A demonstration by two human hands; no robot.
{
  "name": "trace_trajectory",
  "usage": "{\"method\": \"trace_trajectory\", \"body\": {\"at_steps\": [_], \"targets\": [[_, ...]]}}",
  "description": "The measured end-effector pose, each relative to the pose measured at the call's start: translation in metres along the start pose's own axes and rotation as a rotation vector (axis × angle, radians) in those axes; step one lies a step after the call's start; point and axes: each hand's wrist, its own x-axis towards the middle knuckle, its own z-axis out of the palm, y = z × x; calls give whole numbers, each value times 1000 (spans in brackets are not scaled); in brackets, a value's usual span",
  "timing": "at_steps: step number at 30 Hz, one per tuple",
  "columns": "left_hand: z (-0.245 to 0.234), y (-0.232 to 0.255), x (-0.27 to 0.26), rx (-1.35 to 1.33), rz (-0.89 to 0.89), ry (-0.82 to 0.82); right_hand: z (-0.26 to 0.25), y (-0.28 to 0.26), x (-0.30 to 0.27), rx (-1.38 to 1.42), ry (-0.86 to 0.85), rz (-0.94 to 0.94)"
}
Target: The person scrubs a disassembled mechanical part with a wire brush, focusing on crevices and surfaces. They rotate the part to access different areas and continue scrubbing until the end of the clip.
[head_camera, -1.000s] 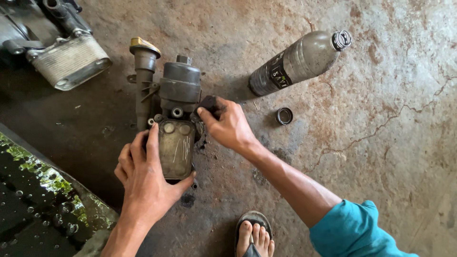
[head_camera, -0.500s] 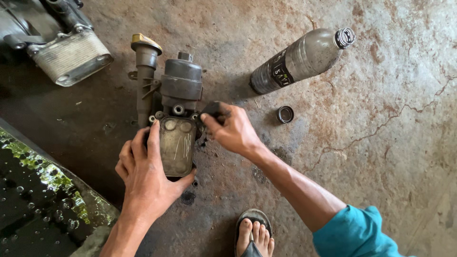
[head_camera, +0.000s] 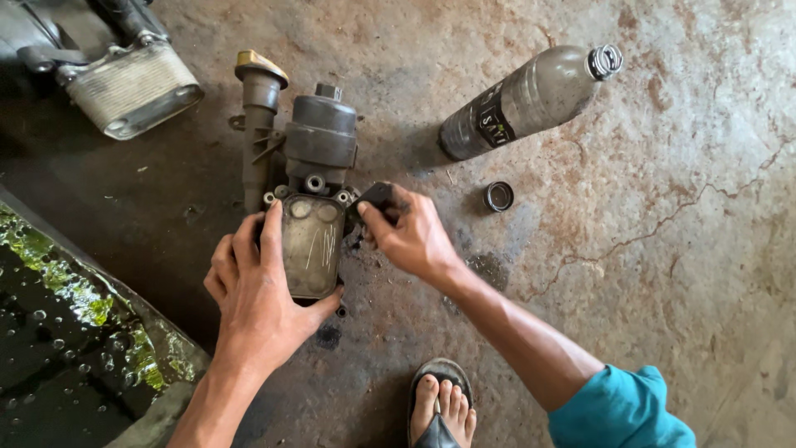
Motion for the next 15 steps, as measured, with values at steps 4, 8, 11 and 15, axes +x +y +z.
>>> {"method": "trace_trajectory", "body": {"at_steps": [4,8,11,15], "targets": [[-1,0,-2,3,-6,10,1,-2,-4,56,29,-9],[-2,1,1,-7,2,23,-11,-10,5,6,97,-10],[-1,1,0,14,-3,-6,-23,-12,21,189,244,-73],[-1,0,2,29,-28,-28,-11,-6,42,446,248,-105]]}}
